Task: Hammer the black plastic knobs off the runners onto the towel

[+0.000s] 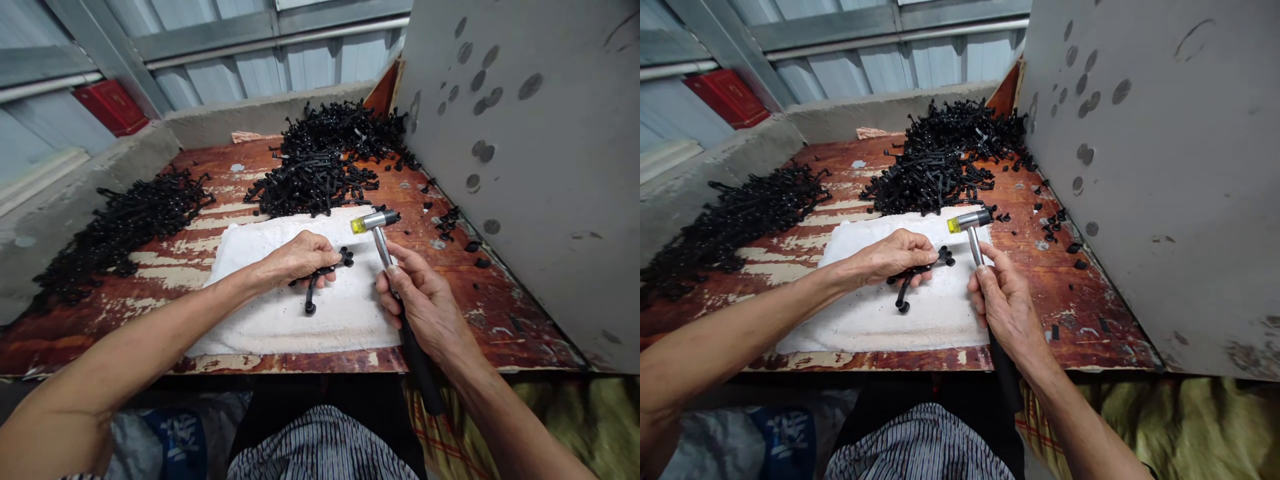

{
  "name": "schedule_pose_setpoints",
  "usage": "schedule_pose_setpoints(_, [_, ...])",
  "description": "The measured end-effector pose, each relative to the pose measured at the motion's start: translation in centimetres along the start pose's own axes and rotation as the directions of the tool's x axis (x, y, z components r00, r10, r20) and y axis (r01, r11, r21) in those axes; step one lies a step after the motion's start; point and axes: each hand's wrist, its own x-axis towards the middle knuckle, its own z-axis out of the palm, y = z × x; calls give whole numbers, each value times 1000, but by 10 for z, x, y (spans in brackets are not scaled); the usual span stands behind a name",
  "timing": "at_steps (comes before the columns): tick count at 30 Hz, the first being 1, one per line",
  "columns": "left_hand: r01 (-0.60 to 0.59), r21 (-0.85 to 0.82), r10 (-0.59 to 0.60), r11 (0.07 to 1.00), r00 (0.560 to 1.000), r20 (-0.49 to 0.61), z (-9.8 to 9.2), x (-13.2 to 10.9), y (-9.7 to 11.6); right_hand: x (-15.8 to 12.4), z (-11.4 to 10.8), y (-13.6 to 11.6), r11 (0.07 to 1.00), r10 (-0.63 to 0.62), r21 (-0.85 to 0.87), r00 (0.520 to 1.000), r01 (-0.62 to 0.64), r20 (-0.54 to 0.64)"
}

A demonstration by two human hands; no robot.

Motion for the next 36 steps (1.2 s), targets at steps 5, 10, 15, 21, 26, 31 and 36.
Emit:
schedule_pose_setpoints(5, [-7, 7, 7, 1000, 1000, 13, 0, 1, -2, 0, 0, -1, 1000, -2, -11, 1000, 2, 8])
schedule_pose_setpoints(10, [-9, 28, 8, 1000, 1000, 26, 2, 3, -3, -1, 1, -1, 1000, 4, -25, 1000, -4, 3])
schedule_pose_setpoints(15, [-26, 83, 24, 996, 999, 33, -2, 7, -4, -1, -2, -1, 993, -21, -116, 999, 25, 35])
schedule_pose_setpoints(21, [-24, 140, 20, 990, 999, 29, -4, 6, 0, -10, -15, -17, 689, -320, -650, 939, 320, 122])
schedule_pose_setpoints(26, [-35, 126, 33, 991, 999, 21, -2, 5, 1, -16, -17, -30, 350, -547, -745, 770, 568, 330])
schedule_pose_setpoints(31, [-34, 135, 33, 990, 999, 15, -2, 7, -1, -16, -24, -24, 202, -467, -798, 772, 568, 431])
schedule_pose_setpoints(36, [-58, 95, 55, 994, 998, 28, -2, 6, -2, -25, -21, -37, 277, -565, -764, 742, 582, 361])
